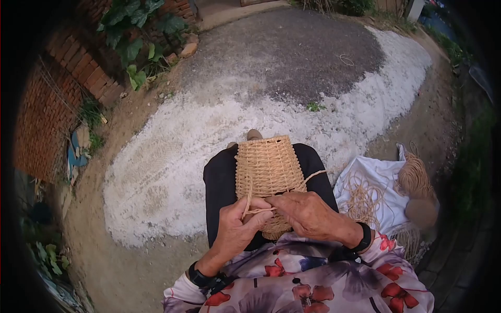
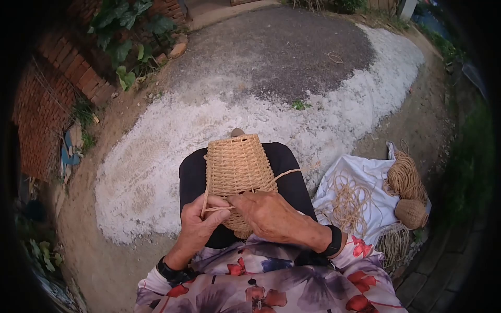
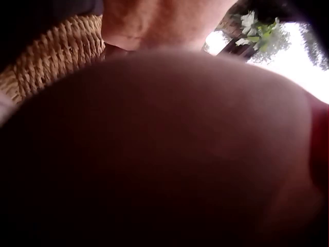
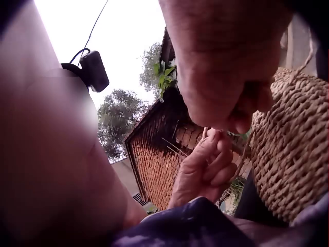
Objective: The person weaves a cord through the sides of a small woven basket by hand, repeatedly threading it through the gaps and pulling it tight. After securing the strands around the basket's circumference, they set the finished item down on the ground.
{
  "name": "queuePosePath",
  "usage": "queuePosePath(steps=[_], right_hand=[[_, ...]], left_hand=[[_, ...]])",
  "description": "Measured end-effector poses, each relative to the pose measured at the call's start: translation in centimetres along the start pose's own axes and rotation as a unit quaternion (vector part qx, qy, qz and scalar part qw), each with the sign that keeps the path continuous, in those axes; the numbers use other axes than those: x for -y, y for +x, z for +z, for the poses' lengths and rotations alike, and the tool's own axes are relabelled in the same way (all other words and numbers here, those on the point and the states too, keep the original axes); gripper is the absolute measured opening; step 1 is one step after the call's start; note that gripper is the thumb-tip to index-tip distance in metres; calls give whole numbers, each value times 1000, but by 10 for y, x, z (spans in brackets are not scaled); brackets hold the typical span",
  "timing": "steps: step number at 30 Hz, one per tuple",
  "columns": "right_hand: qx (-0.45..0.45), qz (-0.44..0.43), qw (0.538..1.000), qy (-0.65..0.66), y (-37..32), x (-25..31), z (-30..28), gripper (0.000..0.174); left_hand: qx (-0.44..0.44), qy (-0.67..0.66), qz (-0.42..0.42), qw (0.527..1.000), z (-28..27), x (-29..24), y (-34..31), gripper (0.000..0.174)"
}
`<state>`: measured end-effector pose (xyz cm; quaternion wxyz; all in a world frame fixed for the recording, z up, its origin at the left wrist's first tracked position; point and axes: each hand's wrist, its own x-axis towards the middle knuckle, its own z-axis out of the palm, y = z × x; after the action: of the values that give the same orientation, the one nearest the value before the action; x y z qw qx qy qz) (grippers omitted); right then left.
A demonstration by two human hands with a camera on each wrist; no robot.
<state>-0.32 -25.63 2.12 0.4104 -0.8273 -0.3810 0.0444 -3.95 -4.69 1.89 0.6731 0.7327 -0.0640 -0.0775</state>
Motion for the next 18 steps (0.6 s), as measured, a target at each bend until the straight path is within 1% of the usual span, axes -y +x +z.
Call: queuePosePath(steps=[1,3,4,6,7,9,10,12,13,14,17,18], right_hand=[[1,-1,1000,1,0,-1,2,28],[-97,-44,990,96,0,-4,5,22],[-96,-44,990,96,-1,-3,3,22],[-75,2,993,89,-5,-2,-6,15],[-74,2,993,89,-6,-3,-7,15],[-124,14,990,68,-8,-7,-12,12],[-122,13,990,68,-11,-9,-16,12],[-152,39,986,63,-16,-13,-25,15],[-164,23,986,22,-16,-18,-24,17],[-164,22,986,21,-16,-19,-26,17],[-144,20,989,-10,-15,-20,-30,16],[-143,7,989,-47,-14,-21,-29,16]], left_hand=[[-1,0,0,1000,-1,0,0,20],[-13,33,-56,998,-3,-1,0,11],[-14,32,-56,998,-2,0,0,11],[-6,61,1,998,0,4,-1,16],[-6,60,1,998,-1,6,-1,16],[-36,2,-4,999,-9,7,0,30],[-38,1,-4,999,-14,6,2,30],[-66,-90,-7,994,-26,-1,11,39],[-77,-105,-13,991,-32,-7,16,39],[-77,-146,-15,986,-36,-9,21,38],[-84,-145,-17,986,-40,-13,34,37],[-77,-133,-10,988,-41,-13,38,37]])
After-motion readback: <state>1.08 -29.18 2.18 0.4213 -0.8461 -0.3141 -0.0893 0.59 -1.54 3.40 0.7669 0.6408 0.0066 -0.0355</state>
